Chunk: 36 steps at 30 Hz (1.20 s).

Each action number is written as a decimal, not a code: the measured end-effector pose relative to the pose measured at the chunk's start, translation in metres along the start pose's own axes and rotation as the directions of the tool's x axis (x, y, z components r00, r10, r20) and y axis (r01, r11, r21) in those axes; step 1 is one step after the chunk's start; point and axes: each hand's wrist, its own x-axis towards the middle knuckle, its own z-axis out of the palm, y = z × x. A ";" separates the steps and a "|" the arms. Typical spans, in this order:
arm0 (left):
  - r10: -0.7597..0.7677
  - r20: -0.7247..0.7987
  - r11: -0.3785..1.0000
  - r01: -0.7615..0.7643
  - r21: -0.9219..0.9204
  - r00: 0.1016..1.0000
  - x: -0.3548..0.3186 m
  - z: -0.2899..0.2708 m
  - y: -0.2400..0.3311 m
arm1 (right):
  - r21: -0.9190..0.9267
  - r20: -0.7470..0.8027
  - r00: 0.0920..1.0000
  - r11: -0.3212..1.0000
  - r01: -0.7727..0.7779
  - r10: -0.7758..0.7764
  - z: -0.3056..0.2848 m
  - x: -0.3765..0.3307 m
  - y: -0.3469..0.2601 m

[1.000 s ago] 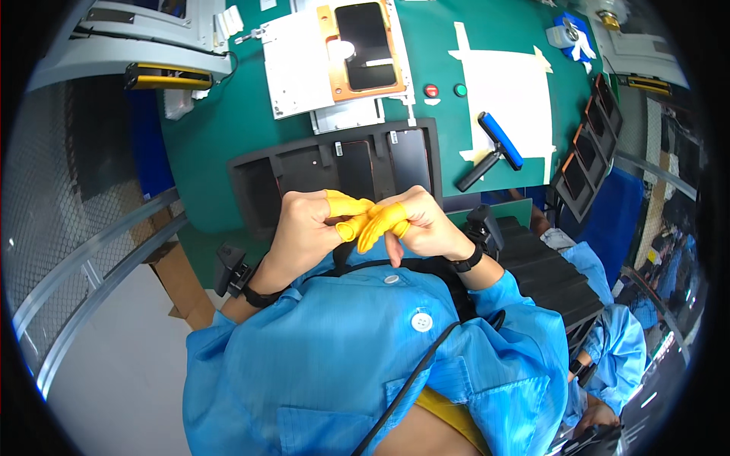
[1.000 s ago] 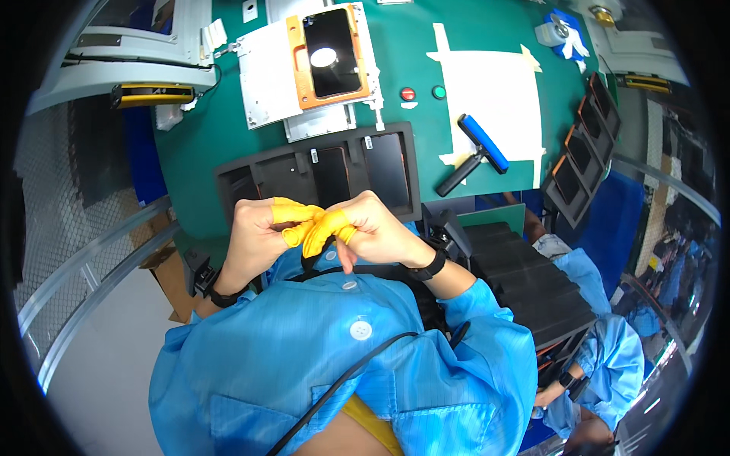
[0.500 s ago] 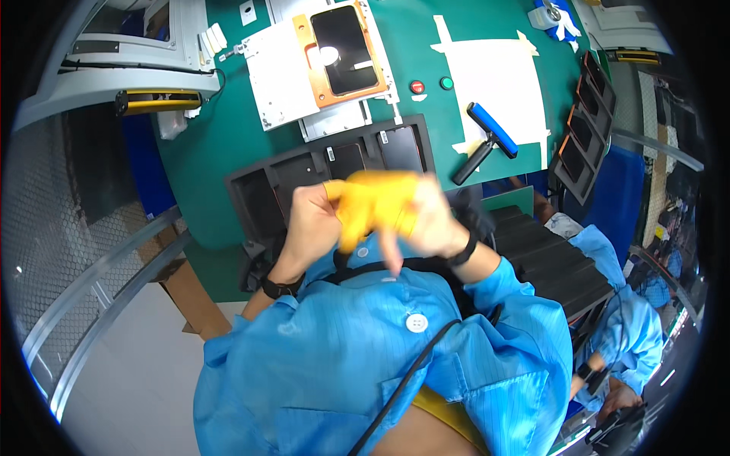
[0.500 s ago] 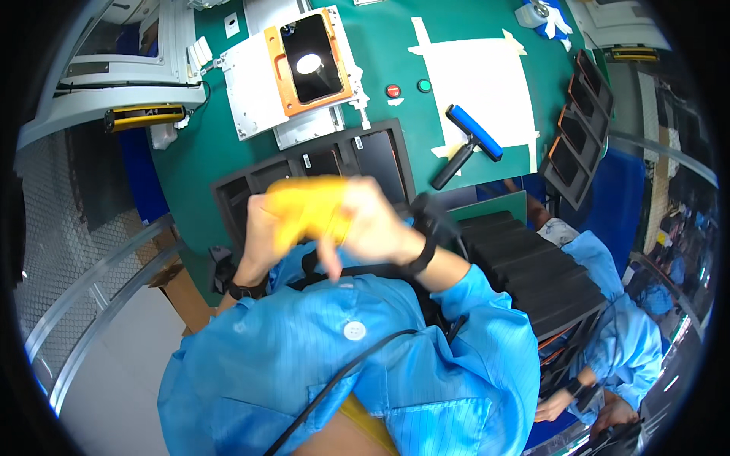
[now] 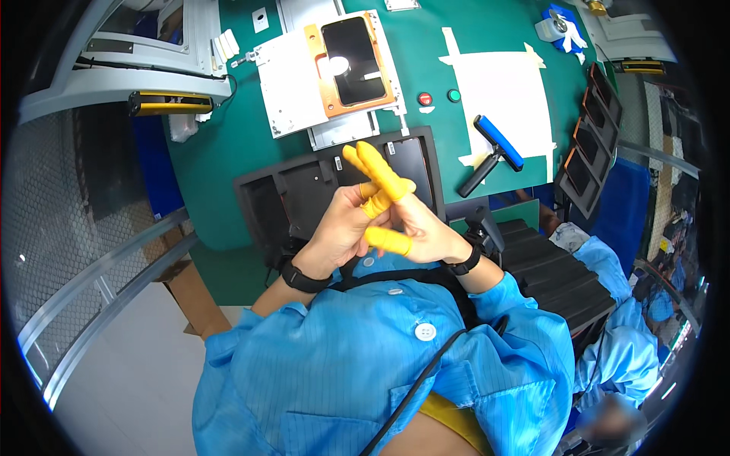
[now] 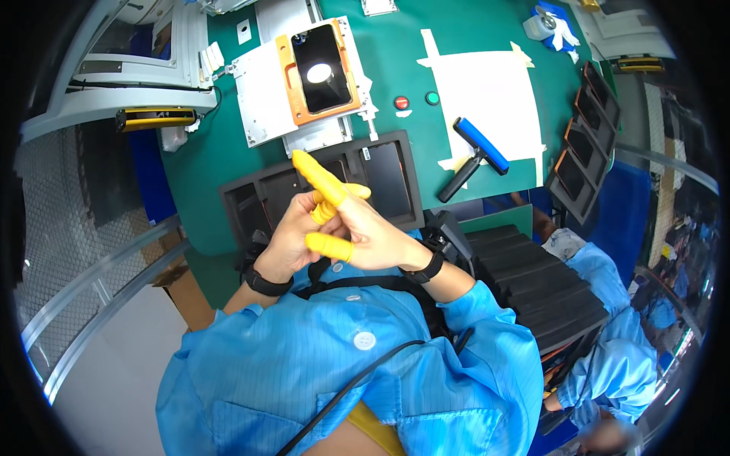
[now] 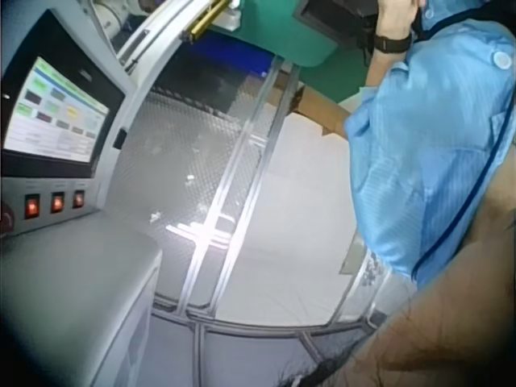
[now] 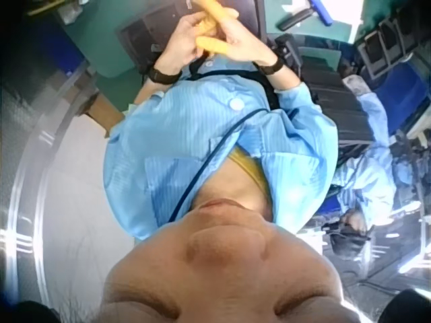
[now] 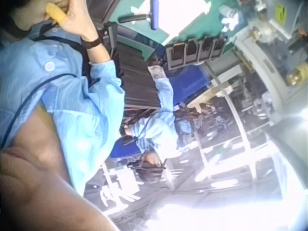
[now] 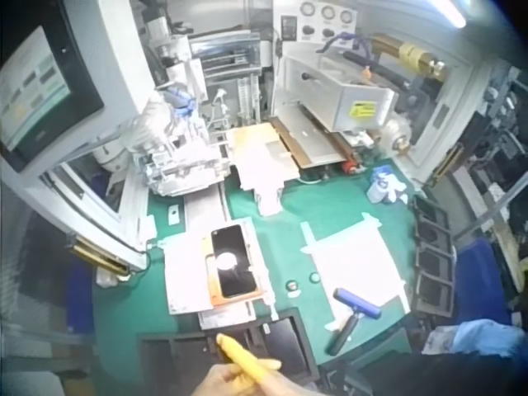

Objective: Cleaning and inspecting smartphone-like electronic devices and placing them in a protective tray.

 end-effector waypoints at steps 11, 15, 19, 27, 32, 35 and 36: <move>-0.074 -0.364 0.943 0.184 0.277 0.928 -0.007 -0.025 0.000 | -0.897 -0.428 0.646 0.214 -0.386 -0.631 -0.177 0.066 0.056; -0.058 -0.424 0.963 0.163 0.216 0.904 -0.012 -0.030 -0.001 | -0.879 -0.343 0.743 -0.082 -0.470 -0.575 -0.178 0.090 0.096; -0.012 -0.457 0.982 0.098 0.164 0.889 -0.014 -0.041 0.003 | -0.925 -0.358 0.731 0.112 -0.364 -0.581 -0.186 0.101 0.114; -0.037 -0.461 0.978 0.126 0.165 0.887 -0.008 -0.040 0.000 | -0.619 -0.628 0.735 0.736 -0.275 -0.254 -0.183 0.114 0.034; -0.010 -0.448 0.989 0.076 0.129 0.894 -0.007 -0.044 -0.002 | -0.927 -0.165 0.744 0.360 0.108 -0.647 -0.153 0.138 0.019; 0.002 -0.480 0.990 0.066 0.124 0.877 -0.011 -0.045 -0.001 | -0.826 -0.332 0.810 0.563 -0.002 -0.484 -0.147 0.143 0.017; 0.014 -0.491 0.991 0.055 0.125 0.871 -0.013 -0.045 0.000 | -0.826 -0.348 0.830 0.561 -0.052 -0.435 -0.150 0.143 0.019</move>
